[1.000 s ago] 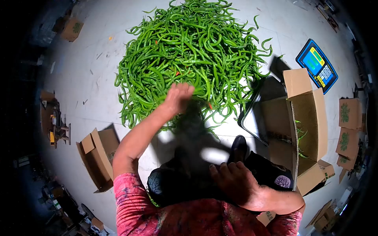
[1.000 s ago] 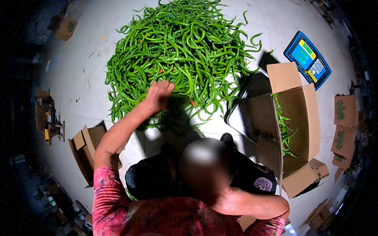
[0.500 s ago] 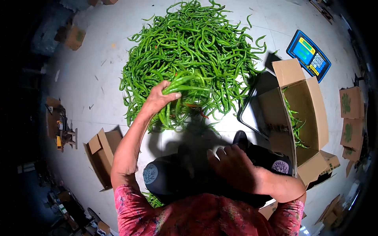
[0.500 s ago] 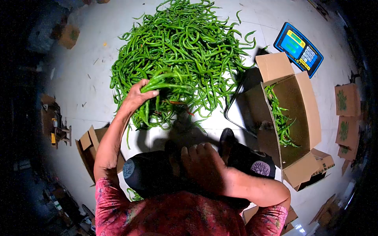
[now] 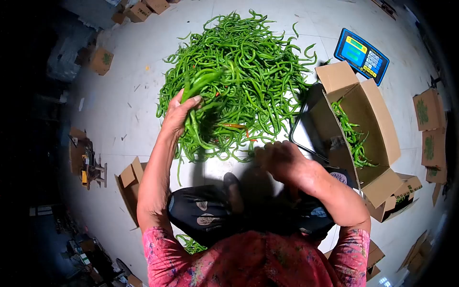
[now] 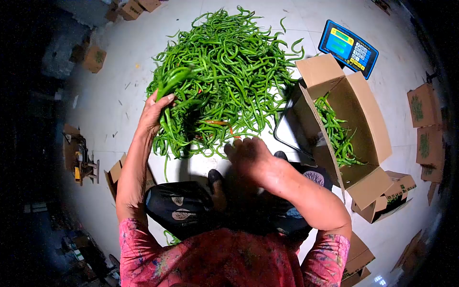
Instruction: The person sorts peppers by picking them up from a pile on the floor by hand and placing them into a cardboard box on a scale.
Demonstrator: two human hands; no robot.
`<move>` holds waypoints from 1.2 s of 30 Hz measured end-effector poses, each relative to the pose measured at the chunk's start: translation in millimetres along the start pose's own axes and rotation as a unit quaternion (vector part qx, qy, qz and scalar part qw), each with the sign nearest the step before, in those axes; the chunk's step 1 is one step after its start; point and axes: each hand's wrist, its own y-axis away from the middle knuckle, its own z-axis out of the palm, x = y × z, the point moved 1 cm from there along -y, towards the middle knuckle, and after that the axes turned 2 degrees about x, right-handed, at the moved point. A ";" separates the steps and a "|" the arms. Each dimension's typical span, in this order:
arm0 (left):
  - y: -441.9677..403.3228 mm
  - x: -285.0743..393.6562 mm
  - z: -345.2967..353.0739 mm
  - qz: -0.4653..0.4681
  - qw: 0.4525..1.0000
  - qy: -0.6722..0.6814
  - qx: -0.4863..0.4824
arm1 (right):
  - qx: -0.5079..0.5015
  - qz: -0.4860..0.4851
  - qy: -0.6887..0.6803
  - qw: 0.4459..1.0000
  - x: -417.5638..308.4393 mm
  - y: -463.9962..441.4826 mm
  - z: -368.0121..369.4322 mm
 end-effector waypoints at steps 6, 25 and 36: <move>24.8 13.3 7.3 -0.006 0.994 0.105 -0.012 | 0.209 0.048 -0.153 0.965 13.0 -3.2 -30.3; 76.4 10.8 76.5 -0.061 0.960 0.245 -0.118 | 0.134 0.148 -0.606 0.770 39.5 -30.7 -40.3; 58.9 -15.6 58.4 -0.087 0.919 0.360 -0.137 | 0.293 0.100 -0.763 0.567 63.7 -16.3 -61.0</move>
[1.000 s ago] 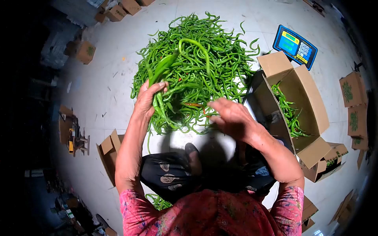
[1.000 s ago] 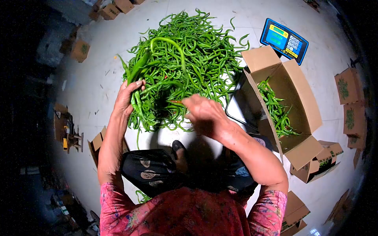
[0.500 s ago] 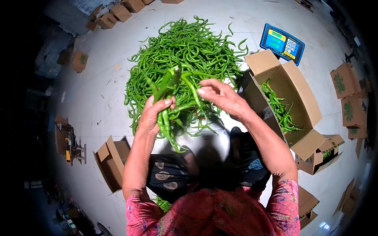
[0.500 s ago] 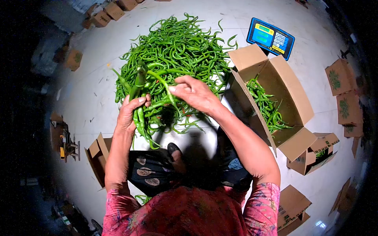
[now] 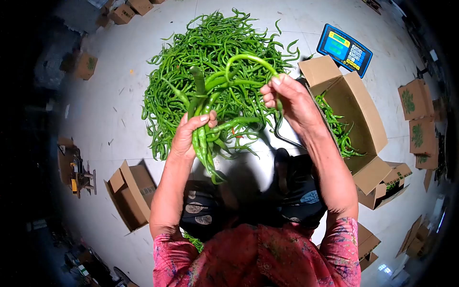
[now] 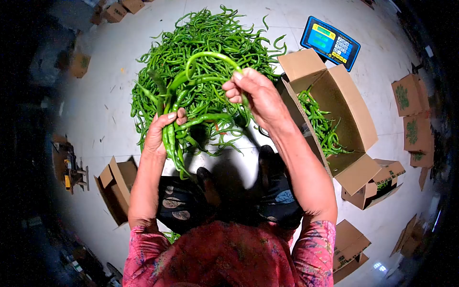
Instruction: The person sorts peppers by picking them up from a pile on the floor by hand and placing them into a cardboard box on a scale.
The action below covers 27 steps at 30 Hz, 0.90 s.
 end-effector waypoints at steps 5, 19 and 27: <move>0.5 1.0 1.7 0.001 0.999 -0.026 0.019 | -0.005 0.024 0.269 0.963 -5.9 8.1 21.8; 1.7 -4.2 -5.8 -0.024 1.000 -0.004 0.018 | 0.008 -0.064 0.016 0.998 -8.4 10.5 16.2; -0.3 -0.7 -2.4 -0.023 0.999 0.045 -0.012 | 0.124 -0.128 -0.033 0.983 -10.5 4.4 -1.4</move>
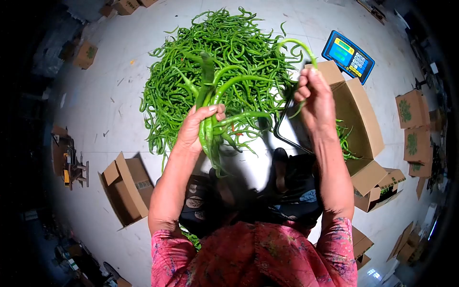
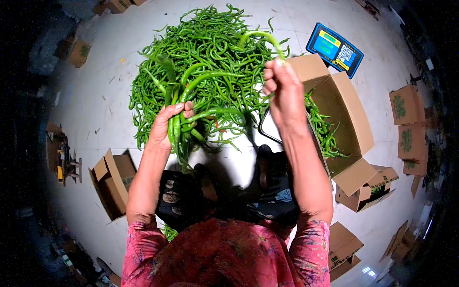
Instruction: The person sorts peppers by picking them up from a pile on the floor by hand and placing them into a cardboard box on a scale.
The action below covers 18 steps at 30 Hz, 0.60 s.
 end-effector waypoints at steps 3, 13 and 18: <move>-4.0 1.3 -16.5 -0.030 0.999 0.023 -0.022 | -0.002 0.006 0.104 0.995 -3.6 0.8 -3.6; -2.9 3.1 -14.8 -0.071 0.994 0.071 -0.037 | -0.297 0.068 0.473 0.827 30.3 19.7 20.5; -0.1 7.7 -11.6 -0.001 0.997 0.072 -0.004 | -0.266 0.152 0.350 0.885 16.1 18.5 20.1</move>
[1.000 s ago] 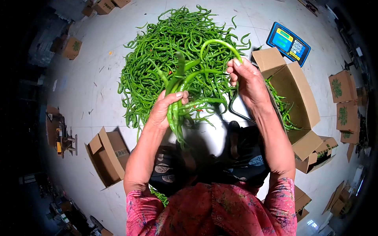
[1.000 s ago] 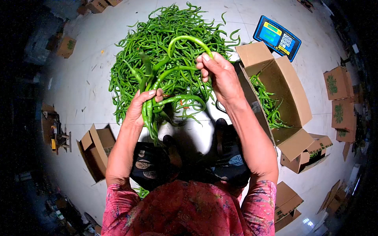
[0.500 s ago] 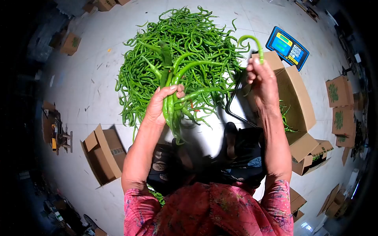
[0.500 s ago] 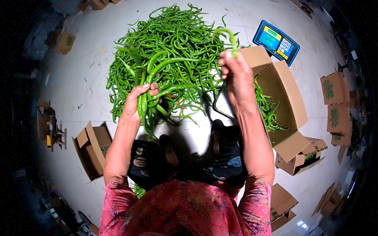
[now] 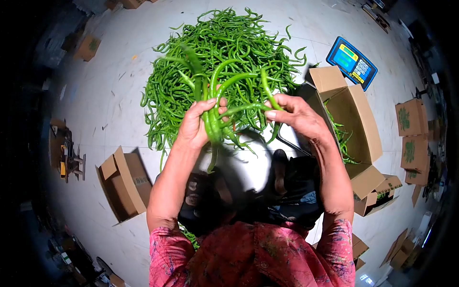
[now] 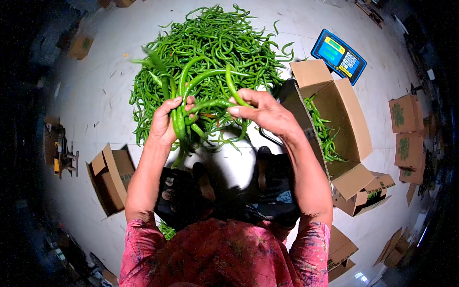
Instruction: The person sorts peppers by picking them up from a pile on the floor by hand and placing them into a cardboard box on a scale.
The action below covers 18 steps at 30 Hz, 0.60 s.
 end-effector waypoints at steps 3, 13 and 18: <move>-0.5 -0.3 1.2 0.012 1.000 0.000 -0.010 | 0.026 -0.024 -0.014 0.999 -4.9 4.2 5.4; 4.4 -3.8 7.2 0.022 0.995 -0.094 -0.003 | 0.125 -0.037 0.025 0.991 -9.9 4.5 14.0; 2.2 -3.5 3.5 0.026 0.996 -0.083 -0.009 | 0.163 -0.056 0.085 0.981 -9.4 7.0 12.5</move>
